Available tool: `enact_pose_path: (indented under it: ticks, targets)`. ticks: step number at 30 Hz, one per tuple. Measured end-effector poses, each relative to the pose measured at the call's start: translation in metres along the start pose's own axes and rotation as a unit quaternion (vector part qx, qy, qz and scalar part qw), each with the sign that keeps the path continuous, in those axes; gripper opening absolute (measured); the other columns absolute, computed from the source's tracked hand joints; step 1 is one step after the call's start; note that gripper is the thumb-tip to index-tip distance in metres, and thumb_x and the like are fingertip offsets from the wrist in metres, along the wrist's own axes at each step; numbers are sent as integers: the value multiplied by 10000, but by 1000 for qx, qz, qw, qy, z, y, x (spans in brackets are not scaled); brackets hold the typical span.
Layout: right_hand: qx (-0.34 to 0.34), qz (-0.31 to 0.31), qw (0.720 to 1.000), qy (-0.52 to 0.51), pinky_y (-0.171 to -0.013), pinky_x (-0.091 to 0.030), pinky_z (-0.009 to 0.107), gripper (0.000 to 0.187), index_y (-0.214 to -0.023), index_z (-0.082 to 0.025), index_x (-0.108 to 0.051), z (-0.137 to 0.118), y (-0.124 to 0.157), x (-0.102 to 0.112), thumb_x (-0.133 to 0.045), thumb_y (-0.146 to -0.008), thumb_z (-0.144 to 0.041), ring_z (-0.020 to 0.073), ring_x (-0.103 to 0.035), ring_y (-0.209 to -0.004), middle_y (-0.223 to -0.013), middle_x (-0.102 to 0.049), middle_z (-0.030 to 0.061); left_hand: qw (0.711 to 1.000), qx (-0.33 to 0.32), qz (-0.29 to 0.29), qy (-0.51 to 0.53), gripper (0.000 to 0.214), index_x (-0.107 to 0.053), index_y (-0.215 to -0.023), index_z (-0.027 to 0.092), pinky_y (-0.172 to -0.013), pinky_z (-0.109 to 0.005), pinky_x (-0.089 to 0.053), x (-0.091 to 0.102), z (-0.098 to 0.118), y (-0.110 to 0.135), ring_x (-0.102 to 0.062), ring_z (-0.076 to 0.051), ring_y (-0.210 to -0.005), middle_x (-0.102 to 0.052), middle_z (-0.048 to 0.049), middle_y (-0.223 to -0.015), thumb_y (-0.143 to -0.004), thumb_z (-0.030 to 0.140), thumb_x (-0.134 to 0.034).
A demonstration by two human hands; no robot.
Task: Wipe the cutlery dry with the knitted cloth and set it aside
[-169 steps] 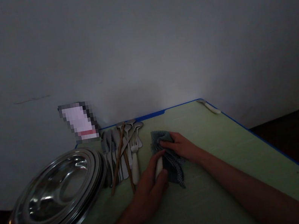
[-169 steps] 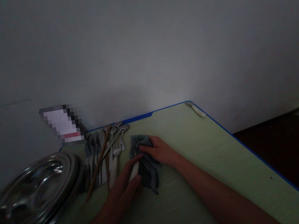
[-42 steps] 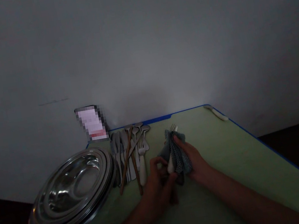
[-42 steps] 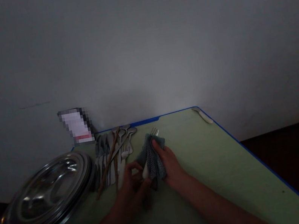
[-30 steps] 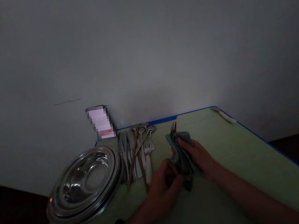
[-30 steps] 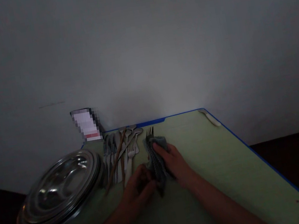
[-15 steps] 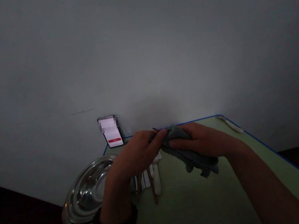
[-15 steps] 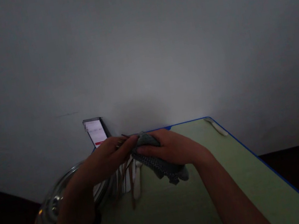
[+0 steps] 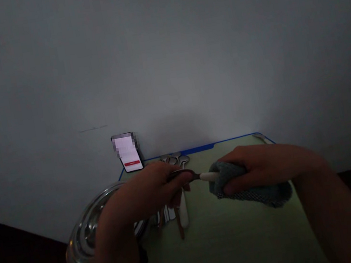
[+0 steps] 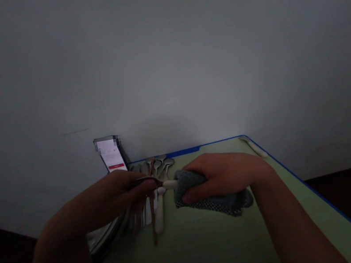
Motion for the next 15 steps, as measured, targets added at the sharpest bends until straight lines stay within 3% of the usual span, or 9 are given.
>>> enact_pose_path:
  ticks: [4,9,15]
  targets:
    - [14,13,999,26,-491,-368,198,211,-762,-195,-653,-8,-6,-4,-577,-745,-392,112,-545,-577,-675,-630,-5,1000,1,-14,14,368,-651,-727,163,-467,-172,-393,-8,3,-5,-573,-113,-483,-637,7,-550,-878,392,-405]
    - [30,-57,997,32,-487,-363,193,214,-750,-186,-632,-16,-5,-16,-507,-798,-352,94,-502,-542,-626,-586,-21,997,-2,-68,32,397,-633,-664,169,-462,-172,-401,-17,9,0,-587,-121,-489,-644,1,-541,-883,401,-396]
    - [19,-21,1000,-2,-530,-403,192,272,-817,-186,-655,1,-10,-3,-533,-770,-425,110,-532,-598,-682,-614,-7,999,-11,-18,44,301,-646,-818,170,-477,-176,-392,-6,2,-3,-531,-113,-493,-584,24,-561,-859,372,-426]
Point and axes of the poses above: each hand's wrist, its own y-axis away from the middle knuckle, its own x-axis out of the back of the hand, z = x × y, the point moved 9 cm from there along -y, towards the middle knuckle
